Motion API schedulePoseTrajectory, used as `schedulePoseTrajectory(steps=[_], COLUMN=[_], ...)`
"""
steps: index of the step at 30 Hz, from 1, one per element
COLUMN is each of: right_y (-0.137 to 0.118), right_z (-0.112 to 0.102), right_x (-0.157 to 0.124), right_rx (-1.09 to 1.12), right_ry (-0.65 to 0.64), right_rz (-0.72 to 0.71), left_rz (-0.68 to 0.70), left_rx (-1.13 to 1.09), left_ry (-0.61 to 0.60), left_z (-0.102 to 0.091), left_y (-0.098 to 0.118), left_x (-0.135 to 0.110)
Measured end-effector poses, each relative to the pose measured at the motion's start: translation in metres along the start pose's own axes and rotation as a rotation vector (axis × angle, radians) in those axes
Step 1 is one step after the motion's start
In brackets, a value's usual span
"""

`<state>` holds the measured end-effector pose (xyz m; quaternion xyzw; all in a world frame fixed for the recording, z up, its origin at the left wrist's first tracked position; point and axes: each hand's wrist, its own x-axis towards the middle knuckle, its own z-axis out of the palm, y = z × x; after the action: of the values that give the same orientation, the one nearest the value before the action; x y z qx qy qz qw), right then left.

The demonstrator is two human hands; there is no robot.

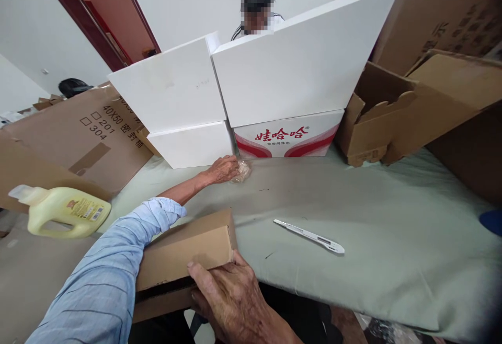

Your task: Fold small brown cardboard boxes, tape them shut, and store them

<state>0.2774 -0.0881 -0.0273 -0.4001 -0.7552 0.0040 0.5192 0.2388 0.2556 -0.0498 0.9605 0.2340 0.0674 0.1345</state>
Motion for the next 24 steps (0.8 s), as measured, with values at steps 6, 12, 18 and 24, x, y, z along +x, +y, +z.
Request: schedulePoseTrajectory(steps=[6,12,18,24], right_y=[0.0,0.014,0.04,0.051], right_z=[-0.003,-0.009,-0.009,-0.009], right_x=[0.001,0.015,0.044,0.073], right_rx=[-0.01,0.009,0.024,0.094], right_ry=[-0.083,-0.09,-0.123,-0.23], right_rz=[0.055,0.058,0.109,0.213], left_rz=[-0.006,0.015,-0.067,-0.202], left_rx=[-0.044,-0.141,-0.17,-0.128], left_ry=[-0.054,0.065,0.23,0.161], left_z=[-0.023,-0.116,-0.165,-0.128], left_y=[0.009,0.05,0.121,0.13], left_x=[0.004,-0.067,-0.234,-0.324])
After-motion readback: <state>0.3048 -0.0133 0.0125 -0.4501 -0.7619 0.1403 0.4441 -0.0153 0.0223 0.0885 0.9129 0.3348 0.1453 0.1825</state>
